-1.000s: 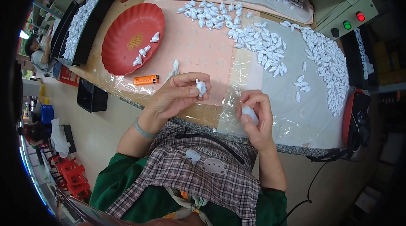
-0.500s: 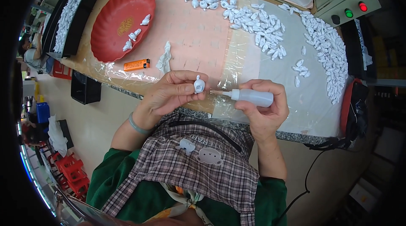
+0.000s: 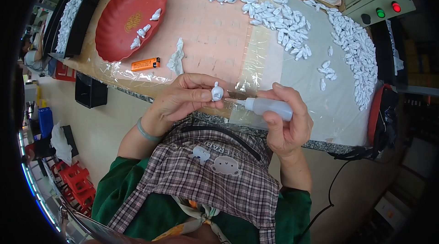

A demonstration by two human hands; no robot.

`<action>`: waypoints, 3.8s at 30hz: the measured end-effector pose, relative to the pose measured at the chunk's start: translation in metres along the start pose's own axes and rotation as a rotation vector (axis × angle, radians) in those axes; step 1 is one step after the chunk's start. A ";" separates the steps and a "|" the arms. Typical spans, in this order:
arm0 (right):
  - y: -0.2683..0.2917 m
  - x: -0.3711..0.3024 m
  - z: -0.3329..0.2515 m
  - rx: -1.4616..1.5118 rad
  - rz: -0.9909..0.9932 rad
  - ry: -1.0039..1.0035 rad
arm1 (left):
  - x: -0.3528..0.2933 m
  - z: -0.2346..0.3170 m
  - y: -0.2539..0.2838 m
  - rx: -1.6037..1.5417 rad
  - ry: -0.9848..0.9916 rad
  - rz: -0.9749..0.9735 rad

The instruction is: Apply glue to small white plastic components and assemble them on a factory workbench.

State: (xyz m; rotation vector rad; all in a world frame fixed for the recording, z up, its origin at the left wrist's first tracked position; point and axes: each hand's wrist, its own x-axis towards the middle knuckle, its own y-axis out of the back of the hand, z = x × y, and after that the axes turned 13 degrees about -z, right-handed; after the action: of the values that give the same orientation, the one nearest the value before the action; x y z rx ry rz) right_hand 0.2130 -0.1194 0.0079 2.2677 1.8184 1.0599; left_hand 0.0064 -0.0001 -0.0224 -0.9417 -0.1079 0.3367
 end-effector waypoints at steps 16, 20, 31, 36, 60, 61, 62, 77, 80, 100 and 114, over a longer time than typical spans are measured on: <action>0.004 0.003 -0.002 -0.030 -0.090 0.013 | 0.001 -0.002 0.005 0.005 0.014 -0.004; 0.004 0.005 0.000 -0.032 -0.092 0.040 | 0.002 -0.003 0.005 0.019 0.013 -0.014; 0.003 0.000 0.007 0.019 -0.059 0.023 | 0.006 -0.002 -0.004 0.023 0.052 -0.043; 0.002 -0.003 0.006 0.011 -0.053 0.022 | 0.006 -0.004 -0.001 -0.017 0.049 -0.078; 0.002 -0.002 -0.003 -0.267 -0.094 0.194 | 0.005 -0.003 0.000 0.063 -0.028 0.009; 0.003 -0.001 -0.003 -0.263 -0.095 0.191 | 0.005 -0.002 0.000 0.064 -0.030 0.009; 0.002 -0.001 -0.002 -0.265 -0.094 0.191 | 0.006 -0.002 0.000 0.067 -0.028 0.014; 0.025 0.012 0.044 0.552 0.155 -0.485 | 0.004 -0.002 0.007 0.120 -0.060 0.030; 0.036 0.019 0.056 0.555 0.125 -0.533 | 0.005 -0.002 0.008 0.102 -0.053 0.021; 0.019 0.101 0.076 -0.710 -0.394 -0.326 | 0.004 -0.003 0.009 0.082 -0.061 -0.006; -0.015 0.034 0.006 0.518 -0.277 -0.545 | 0.006 -0.003 -0.005 0.260 -0.102 0.111</action>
State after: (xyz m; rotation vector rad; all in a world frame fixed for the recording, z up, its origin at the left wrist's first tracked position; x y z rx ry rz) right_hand 0.2059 -0.0823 0.0129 2.1220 2.2067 -0.0933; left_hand 0.0145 -0.0031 -0.0201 -0.6746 -0.1030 0.4891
